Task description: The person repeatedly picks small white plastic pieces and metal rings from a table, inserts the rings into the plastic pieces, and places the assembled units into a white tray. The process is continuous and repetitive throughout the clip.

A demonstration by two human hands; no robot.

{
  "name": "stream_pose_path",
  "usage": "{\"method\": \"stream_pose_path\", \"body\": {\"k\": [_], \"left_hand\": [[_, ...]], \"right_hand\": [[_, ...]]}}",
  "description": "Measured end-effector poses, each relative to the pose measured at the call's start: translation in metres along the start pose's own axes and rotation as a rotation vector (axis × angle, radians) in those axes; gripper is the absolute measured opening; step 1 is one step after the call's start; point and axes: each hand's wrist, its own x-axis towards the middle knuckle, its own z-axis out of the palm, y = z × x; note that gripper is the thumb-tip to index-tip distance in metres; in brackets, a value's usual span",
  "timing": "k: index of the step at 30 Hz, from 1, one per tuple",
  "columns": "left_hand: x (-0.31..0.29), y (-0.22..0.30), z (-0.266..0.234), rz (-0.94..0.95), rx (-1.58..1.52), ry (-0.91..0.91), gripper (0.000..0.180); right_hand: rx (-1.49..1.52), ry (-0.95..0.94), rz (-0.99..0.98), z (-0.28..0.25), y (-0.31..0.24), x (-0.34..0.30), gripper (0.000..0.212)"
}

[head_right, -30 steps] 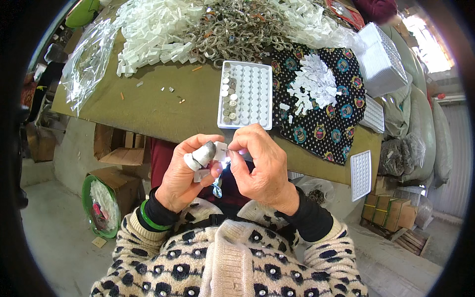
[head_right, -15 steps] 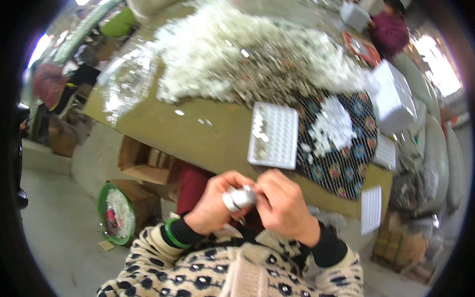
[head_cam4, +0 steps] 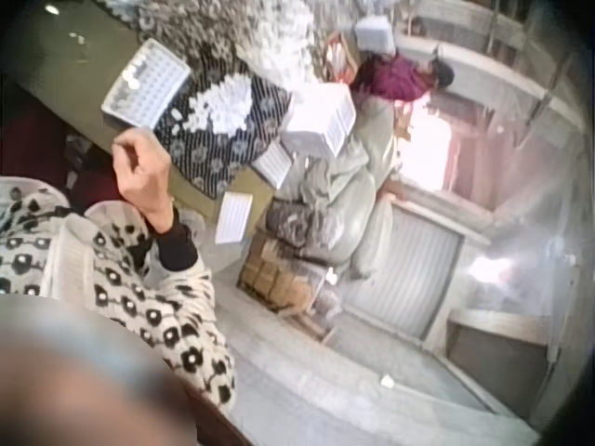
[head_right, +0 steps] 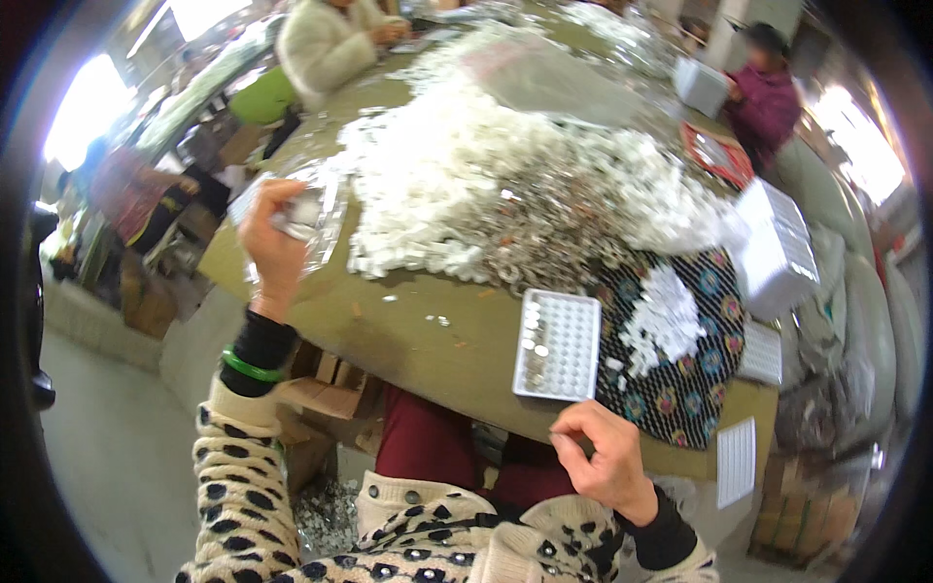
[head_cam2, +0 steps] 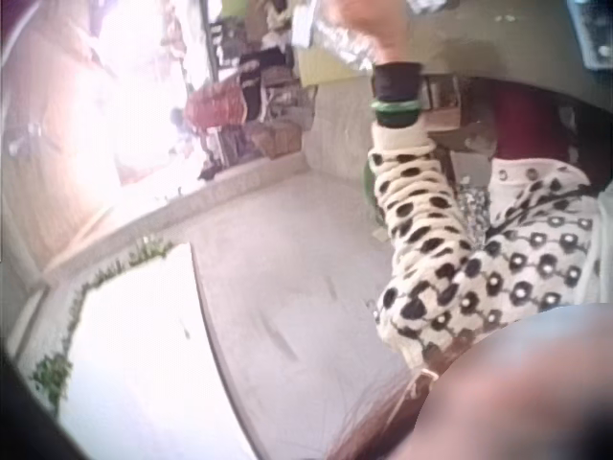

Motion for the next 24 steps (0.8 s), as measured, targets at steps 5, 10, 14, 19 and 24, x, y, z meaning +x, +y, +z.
{"method": "stream_pose_path", "body": {"k": [5, 10, 14, 19, 24], "left_hand": [[-0.002, -0.086, -0.013, 0.014, 0.382, -0.708, 0.035], [-0.025, -0.044, -0.017, -0.301, 0.044, -0.362, 0.027], [-0.075, 0.067, -0.012, -0.57, -0.31, -0.387, 0.029], [-0.138, 0.159, 0.026, -0.864, -0.579, -0.427, 0.019], [-0.152, 0.169, 0.048, -0.525, -0.582, -0.374, 0.011]], "right_hand": [[0.033, -0.009, 0.025, -0.007, 0.002, 0.006, 0.009], [-0.077, 0.061, 0.031, -0.029, 0.019, 0.027, 0.003], [-0.194, 0.201, 0.07, -0.042, 0.062, 0.066, 0.006], [-0.538, 0.318, -0.039, -0.053, 0.135, 0.127, 0.007], [-0.73, 0.439, -0.092, -0.058, 0.179, 0.174, 0.012]]}}
